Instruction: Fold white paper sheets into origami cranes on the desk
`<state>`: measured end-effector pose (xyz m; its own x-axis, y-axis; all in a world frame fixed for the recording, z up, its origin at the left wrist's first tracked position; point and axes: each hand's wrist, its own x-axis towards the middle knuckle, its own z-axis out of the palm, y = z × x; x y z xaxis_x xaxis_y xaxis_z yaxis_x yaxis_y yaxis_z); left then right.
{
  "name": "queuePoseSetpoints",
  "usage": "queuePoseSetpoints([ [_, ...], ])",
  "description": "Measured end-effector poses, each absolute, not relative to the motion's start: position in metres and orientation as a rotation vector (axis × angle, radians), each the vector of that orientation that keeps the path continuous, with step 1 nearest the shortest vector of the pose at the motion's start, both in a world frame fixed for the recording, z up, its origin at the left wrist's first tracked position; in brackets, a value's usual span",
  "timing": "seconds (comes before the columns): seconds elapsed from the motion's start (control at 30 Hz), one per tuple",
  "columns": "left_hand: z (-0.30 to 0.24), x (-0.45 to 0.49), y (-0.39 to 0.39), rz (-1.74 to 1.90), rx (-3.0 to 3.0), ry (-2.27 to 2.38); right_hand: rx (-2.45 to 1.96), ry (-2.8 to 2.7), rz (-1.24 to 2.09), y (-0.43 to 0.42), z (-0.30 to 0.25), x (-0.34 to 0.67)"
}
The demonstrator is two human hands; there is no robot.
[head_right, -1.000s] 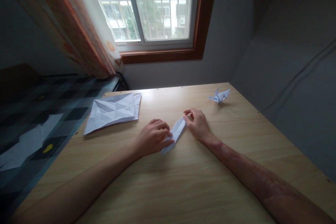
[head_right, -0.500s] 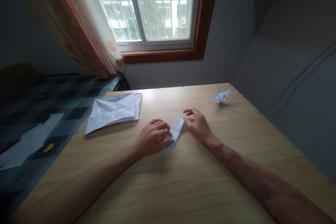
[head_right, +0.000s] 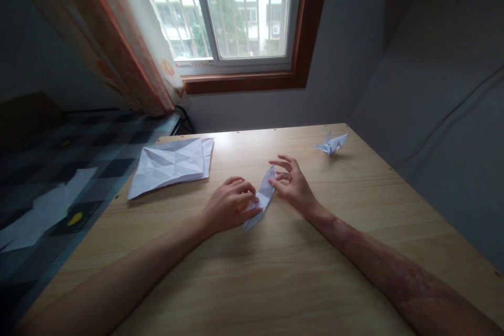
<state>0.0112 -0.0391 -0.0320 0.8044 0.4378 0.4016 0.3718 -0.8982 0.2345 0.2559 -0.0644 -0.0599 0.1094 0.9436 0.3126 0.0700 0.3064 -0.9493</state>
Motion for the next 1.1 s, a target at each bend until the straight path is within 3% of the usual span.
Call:
queuePoseSetpoints([
  [0.17, -0.031, 0.011, -0.038, 0.708, 2.837, 0.698, -1.085, -1.48, 0.974, -0.074, -0.054, 0.252],
  [0.67, -0.034, 0.003, -0.02, 0.686, 2.576, 0.636, -0.933, -2.064, 0.513, -0.078, -0.051, 0.253],
  [1.1, -0.032, -0.006, -0.011, 0.728, 2.242, 0.636, -0.837, -2.296, 0.412, -0.084, -0.042, 0.255],
])
